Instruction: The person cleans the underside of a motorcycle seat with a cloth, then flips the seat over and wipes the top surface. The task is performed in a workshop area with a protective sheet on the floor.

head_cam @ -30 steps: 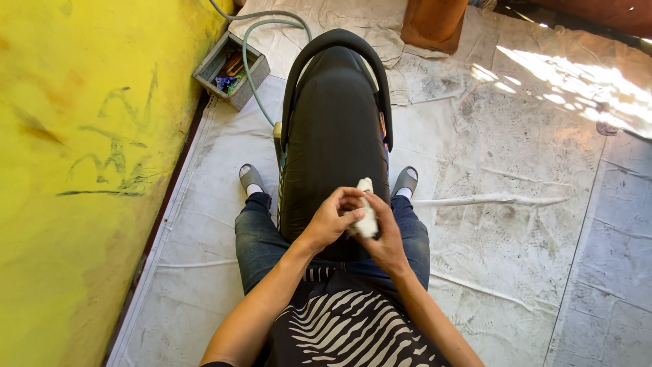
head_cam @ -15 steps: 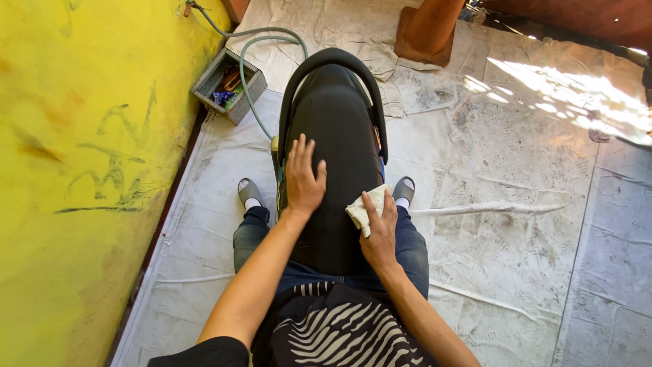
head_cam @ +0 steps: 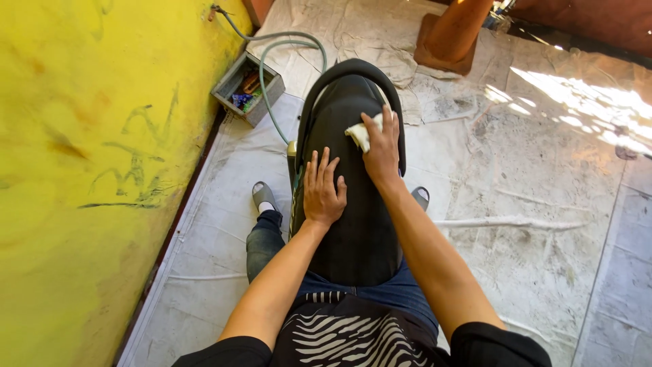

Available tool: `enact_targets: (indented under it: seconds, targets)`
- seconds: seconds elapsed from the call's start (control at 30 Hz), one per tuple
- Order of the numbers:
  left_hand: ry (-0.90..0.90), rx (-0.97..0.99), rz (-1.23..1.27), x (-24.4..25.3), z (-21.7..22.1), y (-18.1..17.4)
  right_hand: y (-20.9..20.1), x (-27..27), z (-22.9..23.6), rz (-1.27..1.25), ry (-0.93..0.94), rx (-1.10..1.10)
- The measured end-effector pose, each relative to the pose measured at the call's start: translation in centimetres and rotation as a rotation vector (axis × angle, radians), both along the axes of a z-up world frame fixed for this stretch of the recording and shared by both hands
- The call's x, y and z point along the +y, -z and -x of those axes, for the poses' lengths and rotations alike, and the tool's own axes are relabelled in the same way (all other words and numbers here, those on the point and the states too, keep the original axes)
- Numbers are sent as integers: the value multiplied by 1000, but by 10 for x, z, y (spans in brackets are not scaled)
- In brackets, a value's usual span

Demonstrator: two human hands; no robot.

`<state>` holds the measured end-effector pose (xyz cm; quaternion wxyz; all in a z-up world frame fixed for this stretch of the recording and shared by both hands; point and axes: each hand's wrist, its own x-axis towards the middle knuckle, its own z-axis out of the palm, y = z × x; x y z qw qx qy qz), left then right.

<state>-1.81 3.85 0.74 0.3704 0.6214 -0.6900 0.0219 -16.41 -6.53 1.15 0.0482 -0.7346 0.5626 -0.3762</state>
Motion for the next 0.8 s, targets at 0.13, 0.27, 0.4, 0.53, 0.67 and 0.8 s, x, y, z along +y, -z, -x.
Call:
enact_targets:
  seconds: [0.13, 0.27, 0.4, 0.53, 0.67, 0.8]
  targets:
    - [14, 209, 6, -3, -4, 7, 9, -51, -34, -19, -101, 171]
    - [-157, 569, 34, -12, -11, 18, 19, -49, -81, 78, -388, 387]
    - [-217, 558, 128, -13, -14, 26, 59, -21, -102, 46, -651, 234]
    - [-106, 506, 218, -5, -14, 7, 17, 30, -89, -228, -622, 10]
    - [4, 334, 238, -2, -12, -2, -49, 74, -70, -597, -298, -401]
    - [132, 277, 143, 5, -14, 0, -20, 86, -56, -798, 12, -637]
